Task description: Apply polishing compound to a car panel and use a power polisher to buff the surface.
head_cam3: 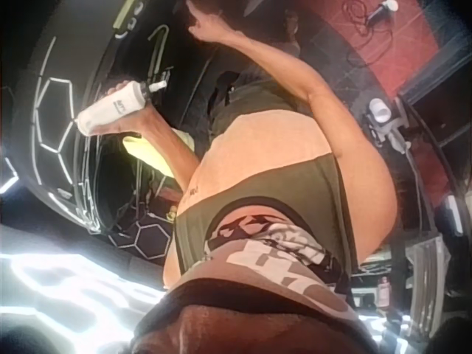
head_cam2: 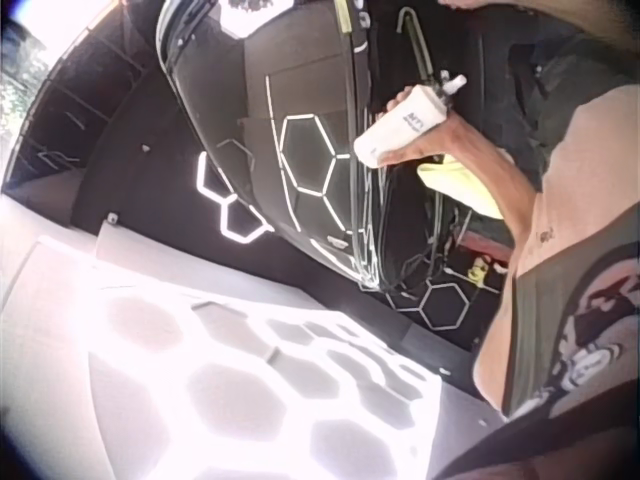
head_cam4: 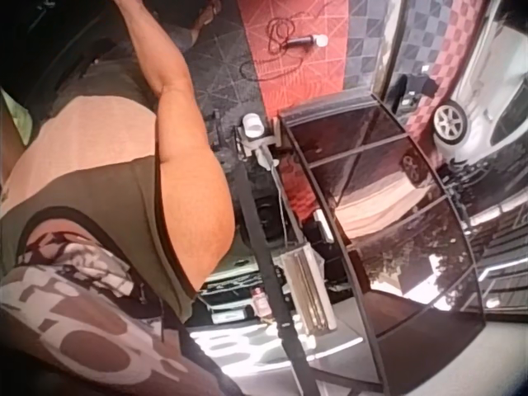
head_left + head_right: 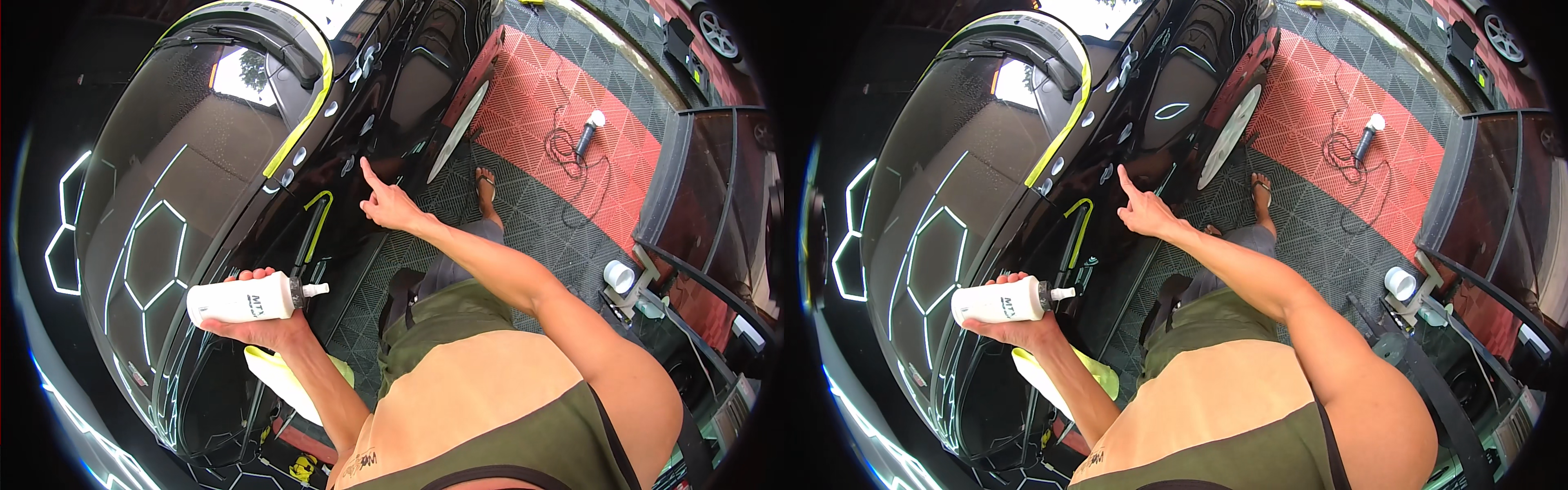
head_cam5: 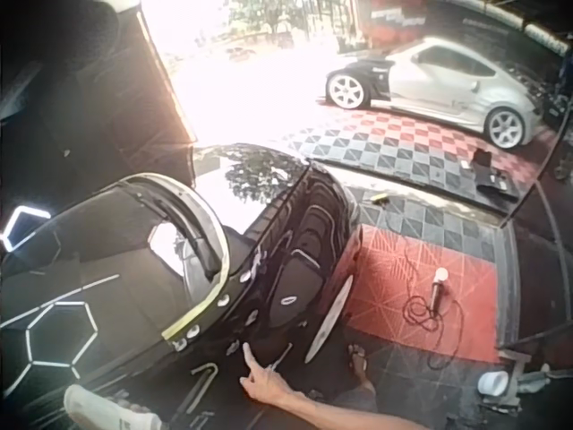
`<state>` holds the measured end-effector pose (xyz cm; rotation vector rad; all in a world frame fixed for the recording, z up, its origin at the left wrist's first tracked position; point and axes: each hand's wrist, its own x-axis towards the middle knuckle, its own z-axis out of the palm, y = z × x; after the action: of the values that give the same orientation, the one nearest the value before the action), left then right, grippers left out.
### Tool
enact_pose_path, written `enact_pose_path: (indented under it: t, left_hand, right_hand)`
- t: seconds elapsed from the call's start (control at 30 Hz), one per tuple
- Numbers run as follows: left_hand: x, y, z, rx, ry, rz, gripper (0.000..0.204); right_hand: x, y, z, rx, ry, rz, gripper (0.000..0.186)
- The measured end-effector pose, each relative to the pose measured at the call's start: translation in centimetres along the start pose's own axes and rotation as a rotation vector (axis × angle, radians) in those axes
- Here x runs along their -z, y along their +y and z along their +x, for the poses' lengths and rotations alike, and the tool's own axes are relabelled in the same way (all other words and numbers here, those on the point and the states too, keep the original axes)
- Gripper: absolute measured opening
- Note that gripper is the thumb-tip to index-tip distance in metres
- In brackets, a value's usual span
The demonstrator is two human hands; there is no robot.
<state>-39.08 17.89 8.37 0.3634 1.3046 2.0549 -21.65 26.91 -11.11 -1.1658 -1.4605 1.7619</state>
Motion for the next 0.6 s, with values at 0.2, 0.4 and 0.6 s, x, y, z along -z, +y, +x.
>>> enact_pose_path:
  t: [0.2, 0.4, 0.6]
  left_hand:
    - [0.4, 0.0, -0.7, 0.061, -0.104, -0.047, 0.076]
    - [0.3, -1.1, -0.5, 0.099, -0.07, -0.097, 0.076]
    - [-0.7, -1.2, -0.6, 0.111, -0.144, -0.107, 0.073]
  right_hand:
    - [0.5, 0.9, 0.2, -0.022, -0.163, -0.042, 0.09]
    - [5.1, -1.2, 2.1, -0.107, -0.222, -0.266, 0.089]
    - [9.0, -1.3, 5.1, -0.018, 0.08, -0.099, 0.085]
